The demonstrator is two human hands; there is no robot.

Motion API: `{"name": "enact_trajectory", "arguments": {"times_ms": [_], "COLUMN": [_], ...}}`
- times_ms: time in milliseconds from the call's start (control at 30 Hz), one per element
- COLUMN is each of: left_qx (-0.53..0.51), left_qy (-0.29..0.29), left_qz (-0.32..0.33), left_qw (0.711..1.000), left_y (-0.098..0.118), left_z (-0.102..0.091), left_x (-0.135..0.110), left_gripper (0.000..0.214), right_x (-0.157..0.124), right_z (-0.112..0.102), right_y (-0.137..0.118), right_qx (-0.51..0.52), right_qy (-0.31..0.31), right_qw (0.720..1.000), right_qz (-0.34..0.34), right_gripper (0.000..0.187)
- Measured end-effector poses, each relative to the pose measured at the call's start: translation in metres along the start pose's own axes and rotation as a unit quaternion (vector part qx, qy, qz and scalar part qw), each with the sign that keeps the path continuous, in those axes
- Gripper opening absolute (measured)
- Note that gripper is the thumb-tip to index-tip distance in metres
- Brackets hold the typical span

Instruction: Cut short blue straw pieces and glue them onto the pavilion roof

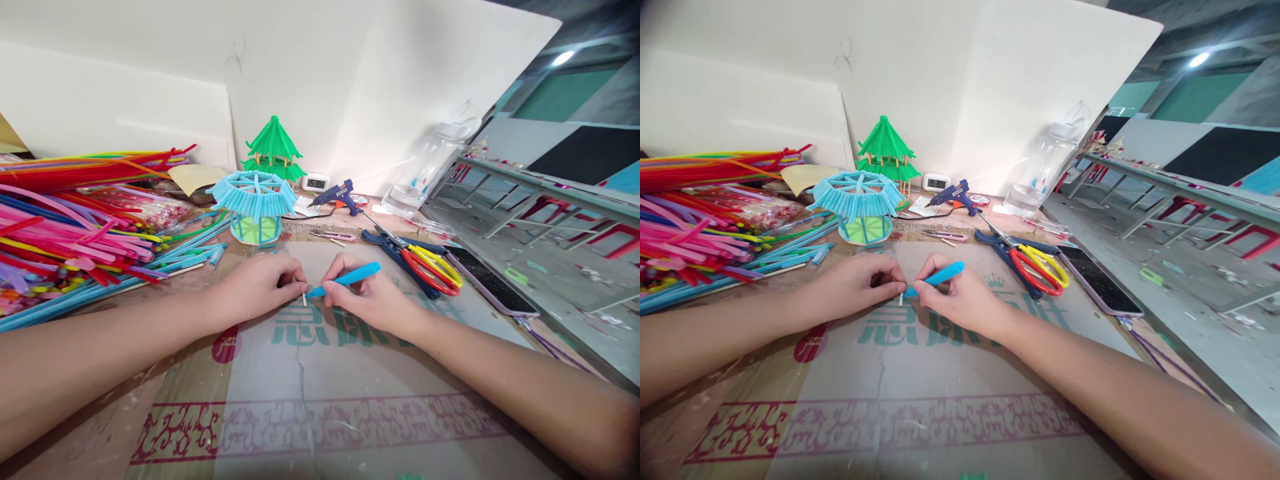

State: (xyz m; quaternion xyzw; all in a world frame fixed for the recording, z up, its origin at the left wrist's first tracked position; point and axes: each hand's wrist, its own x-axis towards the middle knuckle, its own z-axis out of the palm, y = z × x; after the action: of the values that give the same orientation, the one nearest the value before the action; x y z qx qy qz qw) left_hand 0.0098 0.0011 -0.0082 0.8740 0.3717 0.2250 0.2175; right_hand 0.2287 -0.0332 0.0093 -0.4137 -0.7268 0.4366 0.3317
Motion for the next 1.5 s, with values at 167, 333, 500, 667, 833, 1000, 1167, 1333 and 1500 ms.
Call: {"name": "enact_trajectory", "arguments": {"times_ms": [167, 333, 500, 667, 833, 1000, 1167, 1333, 1500], "left_qx": [0.002, 0.002, 0.003, 0.002, 0.003, 0.006, 0.006, 0.003, -0.002], "left_qy": [-0.002, -0.001, -0.004, 0.0, -0.001, 0.001, -0.004, -0.014, -0.022], "left_qz": [0.002, 0.005, 0.001, 0.004, 0.007, 0.003, 0.003, -0.004, -0.009], "left_qw": [1.0, 1.0, 1.0, 1.0, 1.0, 1.0, 1.0, 1.0, 1.0], "left_y": [-0.0013, -0.0019, -0.0014, -0.0028, -0.0035, -0.0021, -0.0024, -0.0021, -0.0014], "left_z": [0.0009, 0.0011, 0.001, 0.0018, 0.0015, 0.0012, 0.0009, -0.0001, -0.0007], "left_x": [0.0001, 0.0001, -0.0001, 0.0001, 0.0004, 0.0, -0.0003, 0.0001, 0.0002], "left_gripper": [0.022, 0.022, 0.022, 0.022, 0.023, 0.022, 0.024, 0.024, 0.024], "right_x": [-0.0019, -0.0026, -0.0013, -0.003, -0.003, -0.0027, -0.0023, -0.002, -0.0034], "right_z": [-0.0009, -0.0009, -0.001, -0.0015, -0.0019, -0.001, -0.0012, -0.0021, -0.0016], "right_y": [-0.0017, -0.0001, 0.0005, -0.0031, -0.0012, -0.0022, -0.0003, -0.0001, -0.002], "right_qx": [-0.021, -0.016, -0.024, -0.046, -0.042, -0.054, -0.03, -0.04, -0.055], "right_qy": [-0.014, -0.018, -0.01, -0.02, -0.015, -0.021, -0.012, -0.013, -0.019], "right_qw": [1.0, 1.0, 1.0, 0.999, 0.999, 0.998, 0.999, 0.999, 0.998], "right_qz": [0.01, 0.0, -0.01, -0.001, -0.019, -0.006, -0.011, -0.012, -0.011], "right_gripper": [0.018, 0.017, 0.016, 0.016, 0.016, 0.016, 0.015, 0.016, 0.016]}}
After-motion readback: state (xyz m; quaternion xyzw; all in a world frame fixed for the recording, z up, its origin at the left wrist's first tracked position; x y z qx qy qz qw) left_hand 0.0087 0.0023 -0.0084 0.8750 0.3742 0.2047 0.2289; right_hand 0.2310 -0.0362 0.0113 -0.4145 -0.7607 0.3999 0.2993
